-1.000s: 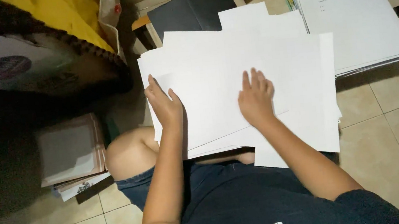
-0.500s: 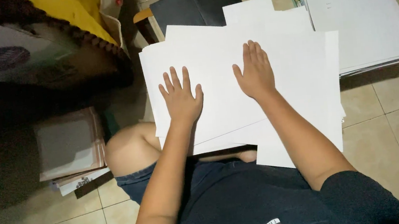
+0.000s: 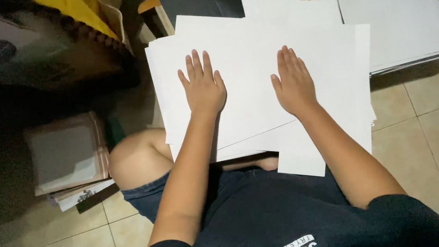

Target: Smoothing and stacking large white sheets of paper on the floor to ensure they are flat and aligned.

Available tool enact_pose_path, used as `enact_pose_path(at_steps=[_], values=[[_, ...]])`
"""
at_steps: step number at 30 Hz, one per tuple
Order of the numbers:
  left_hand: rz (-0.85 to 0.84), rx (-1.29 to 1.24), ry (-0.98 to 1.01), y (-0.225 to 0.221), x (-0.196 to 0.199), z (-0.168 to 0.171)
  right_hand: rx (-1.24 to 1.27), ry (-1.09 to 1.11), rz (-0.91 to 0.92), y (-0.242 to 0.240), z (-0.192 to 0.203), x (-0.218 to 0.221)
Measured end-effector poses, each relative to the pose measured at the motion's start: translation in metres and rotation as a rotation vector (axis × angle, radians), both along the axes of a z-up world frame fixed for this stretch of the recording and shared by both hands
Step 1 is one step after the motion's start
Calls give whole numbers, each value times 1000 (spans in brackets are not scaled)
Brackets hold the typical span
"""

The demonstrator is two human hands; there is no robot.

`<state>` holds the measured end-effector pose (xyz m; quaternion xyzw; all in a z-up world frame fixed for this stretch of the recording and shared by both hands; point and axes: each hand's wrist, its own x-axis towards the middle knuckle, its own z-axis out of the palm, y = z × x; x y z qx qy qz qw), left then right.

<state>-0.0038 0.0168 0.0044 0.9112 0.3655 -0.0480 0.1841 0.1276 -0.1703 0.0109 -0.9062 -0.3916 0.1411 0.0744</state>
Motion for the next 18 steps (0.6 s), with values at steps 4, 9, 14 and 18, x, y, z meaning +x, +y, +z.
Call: enact_pose_path(at_steps=[4,9,14,18], values=[[39,4,9,-2,3,-4,-48,34,-16,-42,-4,-14],[-97,11,38,-13,0,5,-16,7,-6,3,-15,29],[-252,-2,35,-25,13,-4,7,42,97,85,-11,-1],[-204,11,35,-9,9,-15,-7,40,160,87,-6,1]])
